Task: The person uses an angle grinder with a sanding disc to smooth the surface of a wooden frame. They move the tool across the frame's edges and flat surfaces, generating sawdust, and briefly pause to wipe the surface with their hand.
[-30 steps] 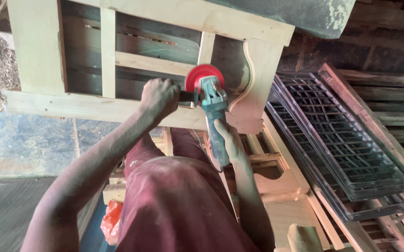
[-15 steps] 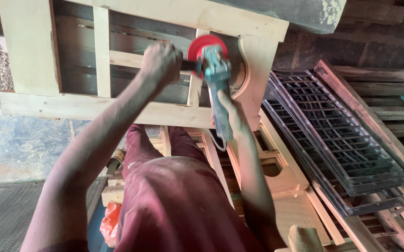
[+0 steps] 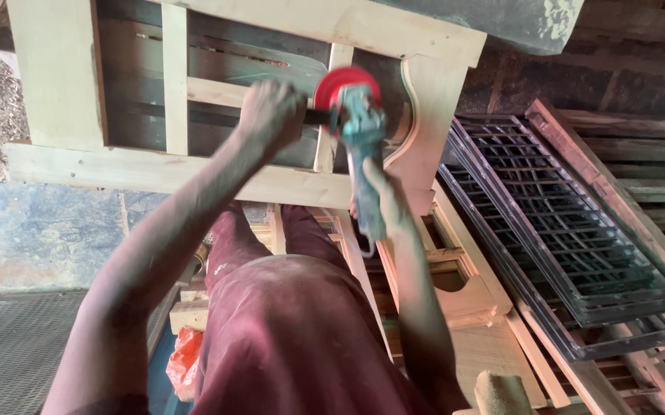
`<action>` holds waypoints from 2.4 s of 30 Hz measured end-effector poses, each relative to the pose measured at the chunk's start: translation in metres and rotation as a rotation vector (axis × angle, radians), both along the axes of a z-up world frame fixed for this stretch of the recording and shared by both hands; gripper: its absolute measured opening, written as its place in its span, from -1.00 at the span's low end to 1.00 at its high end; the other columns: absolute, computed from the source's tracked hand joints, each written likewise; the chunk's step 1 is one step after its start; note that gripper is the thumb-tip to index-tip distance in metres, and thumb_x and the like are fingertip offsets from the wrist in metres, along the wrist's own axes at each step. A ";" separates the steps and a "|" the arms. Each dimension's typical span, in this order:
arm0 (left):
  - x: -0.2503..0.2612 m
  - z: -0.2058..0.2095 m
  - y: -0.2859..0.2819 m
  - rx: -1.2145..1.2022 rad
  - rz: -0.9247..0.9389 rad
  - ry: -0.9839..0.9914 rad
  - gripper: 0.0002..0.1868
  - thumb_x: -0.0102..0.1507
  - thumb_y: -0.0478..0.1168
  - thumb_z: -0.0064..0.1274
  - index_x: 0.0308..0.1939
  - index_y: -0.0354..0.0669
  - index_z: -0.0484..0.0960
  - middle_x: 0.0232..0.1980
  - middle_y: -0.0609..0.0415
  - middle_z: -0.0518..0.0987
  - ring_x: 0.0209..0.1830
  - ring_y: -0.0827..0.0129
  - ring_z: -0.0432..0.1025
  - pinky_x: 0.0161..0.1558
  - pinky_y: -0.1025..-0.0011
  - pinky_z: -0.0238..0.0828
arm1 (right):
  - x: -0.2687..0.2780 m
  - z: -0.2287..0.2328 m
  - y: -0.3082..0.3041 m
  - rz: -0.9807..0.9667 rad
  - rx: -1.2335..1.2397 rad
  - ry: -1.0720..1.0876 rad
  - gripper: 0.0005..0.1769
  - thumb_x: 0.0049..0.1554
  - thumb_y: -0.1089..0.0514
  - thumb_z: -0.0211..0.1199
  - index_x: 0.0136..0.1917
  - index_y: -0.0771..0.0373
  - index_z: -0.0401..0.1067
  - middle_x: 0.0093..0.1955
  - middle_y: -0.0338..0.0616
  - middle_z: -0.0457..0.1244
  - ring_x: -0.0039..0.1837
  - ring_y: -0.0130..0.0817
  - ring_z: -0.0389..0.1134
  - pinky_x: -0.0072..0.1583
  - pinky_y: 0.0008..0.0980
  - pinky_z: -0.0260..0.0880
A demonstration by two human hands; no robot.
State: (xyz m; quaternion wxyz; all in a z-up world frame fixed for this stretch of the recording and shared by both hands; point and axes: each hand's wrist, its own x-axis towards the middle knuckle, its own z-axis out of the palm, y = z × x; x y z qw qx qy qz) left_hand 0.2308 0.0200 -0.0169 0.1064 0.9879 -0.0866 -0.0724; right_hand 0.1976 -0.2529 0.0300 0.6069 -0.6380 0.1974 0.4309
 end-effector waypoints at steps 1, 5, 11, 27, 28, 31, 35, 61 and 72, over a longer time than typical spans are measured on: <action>0.017 -0.002 0.003 0.012 -0.002 0.016 -0.95 0.10 -0.22 0.17 -0.45 -0.05 0.72 -0.44 -0.03 0.64 -0.41 0.12 0.59 -0.39 0.19 0.52 | 0.013 0.000 0.001 0.006 -0.015 -0.011 -0.21 0.05 -0.47 0.26 -0.05 0.40 0.44 -0.36 -0.06 0.34 -0.38 -0.30 0.42 -0.30 -0.30 0.50; 0.042 -0.007 0.005 0.046 0.004 0.113 -0.92 0.02 -0.30 0.21 -0.40 -0.12 0.72 -0.40 -0.02 0.66 -0.38 0.16 0.60 -0.39 0.23 0.53 | 0.036 0.002 0.000 -0.004 -0.032 -0.016 -0.19 0.06 -0.48 0.27 -0.08 0.42 0.42 -0.39 -0.04 0.32 -0.40 -0.29 0.40 -0.32 -0.32 0.46; -0.030 0.010 -0.008 -0.018 0.032 0.064 -0.93 0.11 -0.22 0.17 -0.41 -0.05 0.74 -0.38 -0.05 0.67 -0.36 0.11 0.61 -0.38 0.19 0.53 | -0.022 0.015 -0.008 -0.025 0.001 0.079 -0.25 0.05 -0.42 0.28 -0.02 0.38 0.42 -0.38 -0.07 0.33 -0.41 -0.29 0.39 -0.34 -0.30 0.46; 0.033 -0.013 0.014 0.088 -0.010 -0.023 -0.91 0.00 -0.22 0.24 -0.43 -0.09 0.71 -0.44 -0.02 0.63 -0.41 0.12 0.57 -0.39 0.22 0.52 | 0.028 0.017 0.015 0.023 -0.052 -0.090 -0.25 0.04 -0.48 0.27 -0.05 0.31 0.42 -0.39 -0.10 0.30 -0.42 -0.34 0.38 -0.34 -0.34 0.45; 0.021 -0.012 0.010 0.088 -0.009 -0.013 -0.91 0.01 -0.21 0.23 -0.42 -0.07 0.71 -0.44 -0.02 0.63 -0.41 0.12 0.57 -0.39 0.22 0.52 | 0.018 0.016 0.012 0.009 -0.032 -0.064 -0.26 0.05 -0.46 0.28 -0.05 0.32 0.42 -0.39 -0.09 0.30 -0.43 -0.33 0.38 -0.34 -0.34 0.44; -0.029 -0.008 -0.004 0.029 0.021 0.094 -0.86 0.18 -0.16 0.12 -0.42 -0.09 0.69 -0.42 -0.04 0.63 -0.42 0.15 0.59 -0.43 0.21 0.52 | -0.027 0.012 -0.004 -0.022 0.005 0.009 -0.30 0.07 -0.42 0.29 -0.05 0.33 0.41 -0.39 -0.08 0.31 -0.42 -0.34 0.37 -0.34 -0.34 0.42; -0.108 0.002 -0.023 0.000 -0.011 0.019 -0.88 0.14 -0.18 0.04 -0.45 -0.06 0.65 -0.37 -0.02 0.64 -0.39 0.16 0.60 -0.40 0.23 0.53 | -0.092 0.013 -0.024 -0.028 0.013 0.102 -0.35 0.09 -0.37 0.30 -0.07 0.31 0.40 -0.38 -0.10 0.31 -0.40 -0.36 0.36 -0.33 -0.37 0.39; -0.223 0.025 0.013 0.098 0.271 0.652 -0.75 0.36 -0.13 -0.10 -0.31 -0.09 0.64 -0.53 0.02 0.63 -0.60 0.30 0.54 -0.50 0.28 0.45 | -0.154 0.024 0.014 0.318 -0.071 -0.100 -0.39 0.06 -0.40 0.25 -0.07 0.20 0.50 -0.31 -0.24 0.32 -0.31 -0.45 0.34 -0.24 -0.39 0.32; -0.156 -0.005 -0.150 -0.117 -0.053 0.281 -0.87 0.22 -0.23 -0.01 -0.30 -0.12 0.65 -0.36 -0.05 0.68 -0.40 0.17 0.63 -0.38 0.24 0.56 | -0.155 0.028 -0.135 -0.107 -0.107 -0.022 -0.51 0.15 -0.24 0.29 -0.05 0.27 0.44 -0.33 -0.24 0.30 -0.34 -0.48 0.34 -0.25 -0.44 0.40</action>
